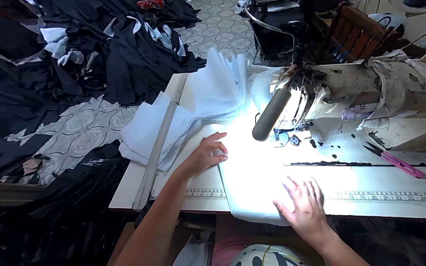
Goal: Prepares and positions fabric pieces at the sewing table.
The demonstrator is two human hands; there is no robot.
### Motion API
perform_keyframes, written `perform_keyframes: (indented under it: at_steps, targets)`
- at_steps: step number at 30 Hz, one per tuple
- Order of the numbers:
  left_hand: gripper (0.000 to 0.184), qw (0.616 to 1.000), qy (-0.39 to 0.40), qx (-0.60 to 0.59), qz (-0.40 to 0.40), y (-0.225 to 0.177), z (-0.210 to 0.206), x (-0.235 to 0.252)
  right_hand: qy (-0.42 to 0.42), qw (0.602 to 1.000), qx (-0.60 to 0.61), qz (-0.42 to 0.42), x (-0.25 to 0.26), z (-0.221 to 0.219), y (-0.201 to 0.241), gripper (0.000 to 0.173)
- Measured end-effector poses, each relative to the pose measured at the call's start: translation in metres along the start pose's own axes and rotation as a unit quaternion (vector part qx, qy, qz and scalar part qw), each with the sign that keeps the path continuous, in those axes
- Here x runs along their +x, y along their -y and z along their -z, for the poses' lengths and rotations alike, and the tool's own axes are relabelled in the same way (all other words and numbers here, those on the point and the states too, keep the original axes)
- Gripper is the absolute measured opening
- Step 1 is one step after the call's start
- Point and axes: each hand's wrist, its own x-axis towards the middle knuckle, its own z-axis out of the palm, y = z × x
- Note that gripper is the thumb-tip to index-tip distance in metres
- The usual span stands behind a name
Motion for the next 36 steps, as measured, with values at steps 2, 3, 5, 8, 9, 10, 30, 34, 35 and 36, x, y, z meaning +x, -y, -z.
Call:
perform_keyframes:
  at_steps: [2,3,5,8,9,10,30,34,35,36]
  targets:
    - [0.007,0.999,0.000,-0.021,-0.032,0.012,0.006,-0.008,0.009,0.999,-0.014,-0.051,0.005,0.001,0.003,0.075]
    - [0.007,0.999,-0.005,-0.024,-0.033,0.018,0.007,-0.012,0.012,0.998,-0.009,-0.054,0.006,0.001,0.004,0.074]
    - [0.018,0.998,-0.031,0.026,-0.039,0.027,0.005,-0.018,0.013,1.000,0.006,-0.023,0.006,0.001,0.002,0.055]
    - [0.026,0.983,-0.074,0.168,-0.004,-0.003,-0.006,-0.026,0.007,0.999,0.009,0.048,0.002,-0.002,-0.002,0.031]
    - [0.025,0.972,-0.079,0.219,0.021,-0.022,-0.011,-0.026,0.005,0.998,-0.004,0.070,0.000,-0.003,-0.003,0.030]
    - [0.025,0.964,-0.073,0.254,0.041,-0.040,-0.018,-0.025,0.008,0.996,-0.021,0.086,-0.002,-0.003,-0.002,0.032]
    - [0.081,0.969,0.022,0.226,-0.097,-0.054,-0.131,-0.007,0.260,0.604,-0.036,-0.752,-0.286,0.160,-0.174,0.070]
    - [0.071,0.971,0.003,0.212,-0.106,-0.053,-0.136,-0.005,0.310,0.598,-0.113,-0.731,-0.315,0.130,-0.150,0.044]
    - [0.069,0.971,-0.001,0.214,-0.110,-0.054,-0.136,-0.005,0.311,0.607,-0.120,-0.722,-0.318,0.129,-0.150,0.039]
    - [0.067,0.970,-0.005,0.215,-0.114,-0.054,-0.136,-0.005,0.316,0.610,-0.120,-0.717,-0.319,0.128,-0.150,0.036]
